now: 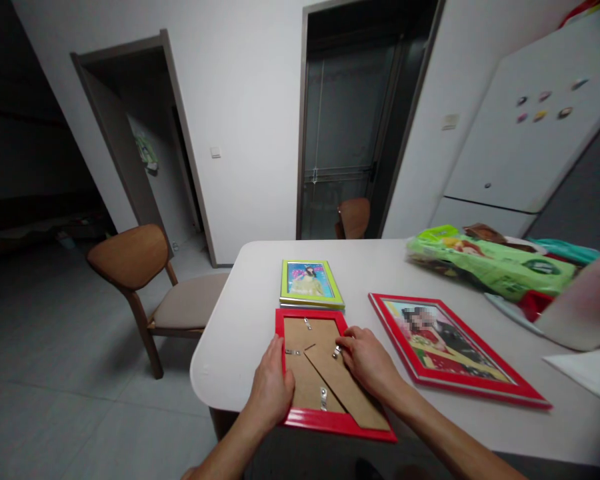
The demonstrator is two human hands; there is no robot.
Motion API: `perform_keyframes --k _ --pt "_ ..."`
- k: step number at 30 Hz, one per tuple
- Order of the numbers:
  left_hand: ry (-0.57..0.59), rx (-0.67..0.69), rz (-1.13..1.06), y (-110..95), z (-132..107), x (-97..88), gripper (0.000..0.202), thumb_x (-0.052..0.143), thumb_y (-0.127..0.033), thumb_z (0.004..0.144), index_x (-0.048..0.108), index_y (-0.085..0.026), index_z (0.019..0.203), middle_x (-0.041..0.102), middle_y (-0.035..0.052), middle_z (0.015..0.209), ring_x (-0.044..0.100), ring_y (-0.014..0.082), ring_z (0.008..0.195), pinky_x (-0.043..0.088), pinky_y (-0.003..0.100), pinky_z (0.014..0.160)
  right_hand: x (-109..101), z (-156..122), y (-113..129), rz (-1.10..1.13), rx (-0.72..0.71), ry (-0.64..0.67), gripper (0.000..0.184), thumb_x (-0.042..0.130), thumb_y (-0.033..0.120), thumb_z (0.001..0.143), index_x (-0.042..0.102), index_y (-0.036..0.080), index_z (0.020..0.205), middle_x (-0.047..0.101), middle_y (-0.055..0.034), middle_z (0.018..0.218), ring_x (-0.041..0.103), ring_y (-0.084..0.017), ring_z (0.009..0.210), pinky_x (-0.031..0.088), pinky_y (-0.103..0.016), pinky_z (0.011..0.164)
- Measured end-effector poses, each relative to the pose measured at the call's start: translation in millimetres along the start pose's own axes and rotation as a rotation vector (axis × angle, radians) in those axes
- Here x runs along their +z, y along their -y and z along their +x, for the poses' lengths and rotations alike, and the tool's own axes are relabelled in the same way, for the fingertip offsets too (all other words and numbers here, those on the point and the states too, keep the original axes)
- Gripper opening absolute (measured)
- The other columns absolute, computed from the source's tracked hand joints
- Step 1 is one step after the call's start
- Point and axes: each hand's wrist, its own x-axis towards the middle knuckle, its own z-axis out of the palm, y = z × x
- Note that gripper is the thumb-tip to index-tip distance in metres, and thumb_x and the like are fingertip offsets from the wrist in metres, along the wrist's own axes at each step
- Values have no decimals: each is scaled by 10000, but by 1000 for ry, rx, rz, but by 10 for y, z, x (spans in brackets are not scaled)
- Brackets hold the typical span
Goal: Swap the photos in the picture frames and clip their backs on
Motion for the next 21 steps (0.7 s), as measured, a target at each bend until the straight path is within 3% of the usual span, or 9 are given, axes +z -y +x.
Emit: perform_keyframes --k 5,10,13,21 --pt "-37 -11 -34 -6 -17 14 547 397 -82 670 340 -99 1213 399 118 1263 361 193 1158 278 339 990 33 78 395 154 -131 -34 261 409 211 758 631 164 886 582 -82 944 480 -176 887 341 -262 788" --pt "-41 5 -27 -3 -21 10 515 389 -91 690 352 -107 1204 418 118 1248 375 190 1149 292 354 981 203 235 777 189 -199 47 228 419 204 753 630 150 684 584 -55 728 499 -140 689 358 -229 654" --pt "-44 7 -22 -6 -24 5 537 393 -73 670 355 -107 1204 419 117 1248 373 191 1151 292 349 983 273 297 762 177 -164 16 247 396 204 768 620 140 687 575 -63 739 493 -139 696 349 -228 653" --pt "-37 16 -21 -29 -24 -8 559 382 -52 660 334 -108 1214 410 116 1255 369 208 1152 296 374 980 271 463 356 98 1 -44 287 367 219 785 628 104 810 551 -115 809 470 -188 785 335 -280 722"
